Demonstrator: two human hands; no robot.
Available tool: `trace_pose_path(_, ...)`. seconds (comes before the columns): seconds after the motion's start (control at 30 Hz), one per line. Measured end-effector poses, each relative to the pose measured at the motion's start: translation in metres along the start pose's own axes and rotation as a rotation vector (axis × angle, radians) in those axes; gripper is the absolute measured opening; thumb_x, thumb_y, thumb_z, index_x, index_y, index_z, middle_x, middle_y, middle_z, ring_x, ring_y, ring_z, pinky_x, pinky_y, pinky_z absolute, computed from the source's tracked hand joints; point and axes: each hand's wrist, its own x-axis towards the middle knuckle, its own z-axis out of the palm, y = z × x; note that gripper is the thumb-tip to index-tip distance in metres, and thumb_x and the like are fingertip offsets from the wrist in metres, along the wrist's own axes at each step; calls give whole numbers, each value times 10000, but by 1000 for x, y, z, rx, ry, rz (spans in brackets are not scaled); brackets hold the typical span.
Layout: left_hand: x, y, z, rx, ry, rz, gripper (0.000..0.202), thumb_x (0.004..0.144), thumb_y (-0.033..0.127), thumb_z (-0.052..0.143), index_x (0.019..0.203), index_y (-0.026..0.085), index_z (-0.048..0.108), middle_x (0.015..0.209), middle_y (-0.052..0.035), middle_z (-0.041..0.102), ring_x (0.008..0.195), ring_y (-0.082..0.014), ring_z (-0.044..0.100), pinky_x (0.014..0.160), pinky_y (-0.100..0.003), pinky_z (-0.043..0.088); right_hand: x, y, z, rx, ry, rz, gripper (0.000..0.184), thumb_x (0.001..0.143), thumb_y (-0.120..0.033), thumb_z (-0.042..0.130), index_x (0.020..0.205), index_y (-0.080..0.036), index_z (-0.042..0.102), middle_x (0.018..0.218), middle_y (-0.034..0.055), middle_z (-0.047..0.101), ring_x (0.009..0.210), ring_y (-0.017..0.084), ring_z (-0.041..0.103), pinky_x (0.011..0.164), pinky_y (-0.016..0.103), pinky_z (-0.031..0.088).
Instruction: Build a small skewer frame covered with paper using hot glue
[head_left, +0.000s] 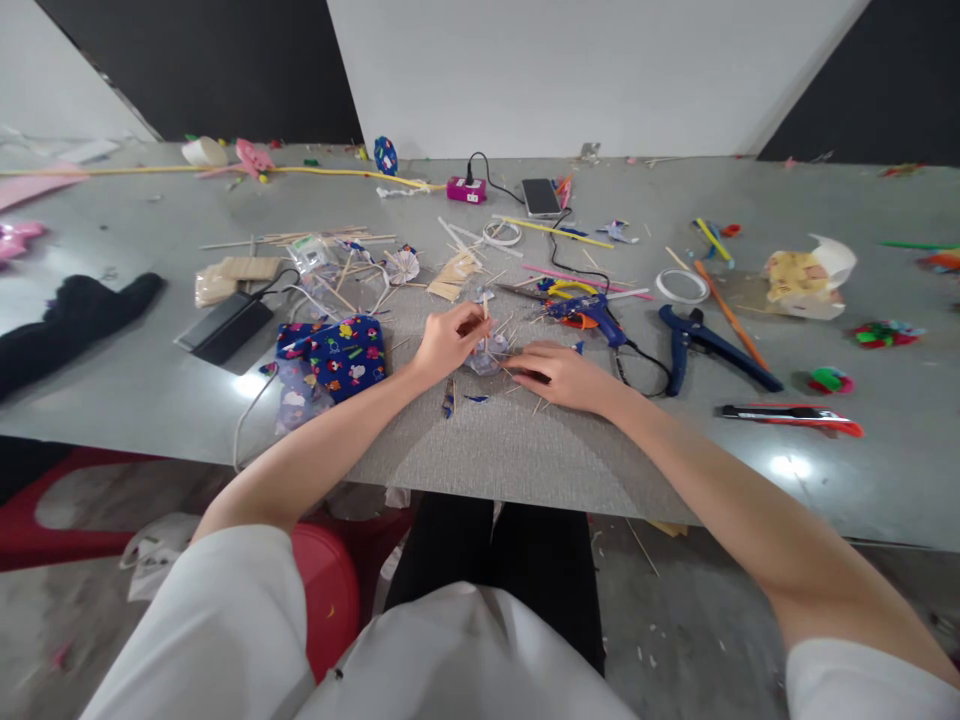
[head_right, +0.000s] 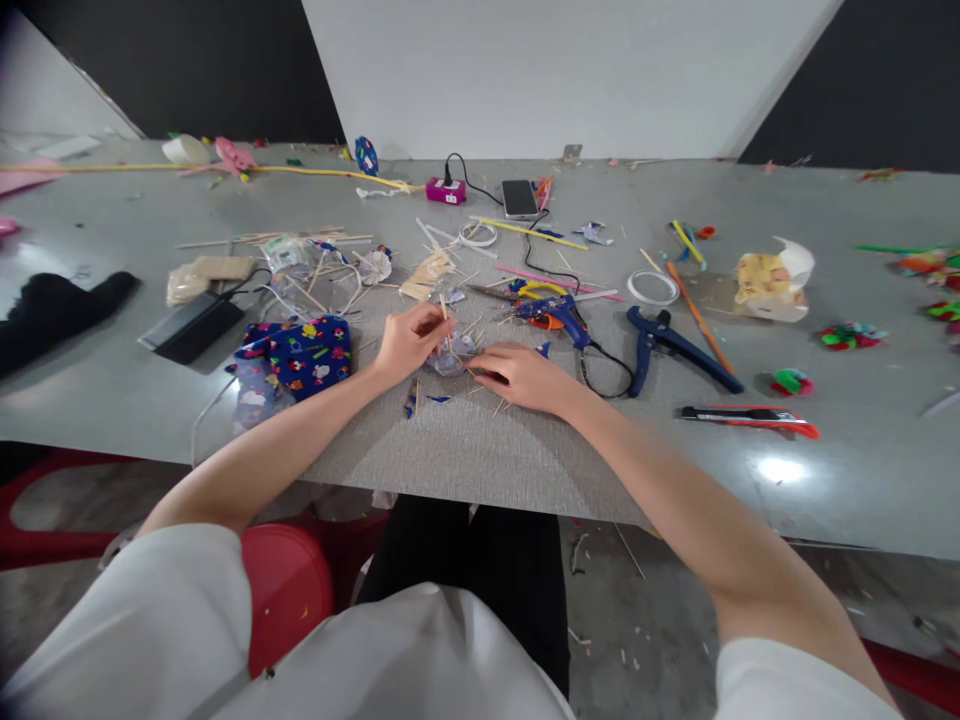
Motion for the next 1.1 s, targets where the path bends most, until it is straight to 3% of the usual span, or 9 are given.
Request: trace_pose_path(1.1,0,-1,1,-6,7,-9,307,985,504,665,931,203,675,746,-1,739,495,-84,593,499,-209,477,0,0,-2,-40,-27,-17,376,1115,-375,436,1339,-241,707,1123,113,734,1044,263,668,959,454,530)
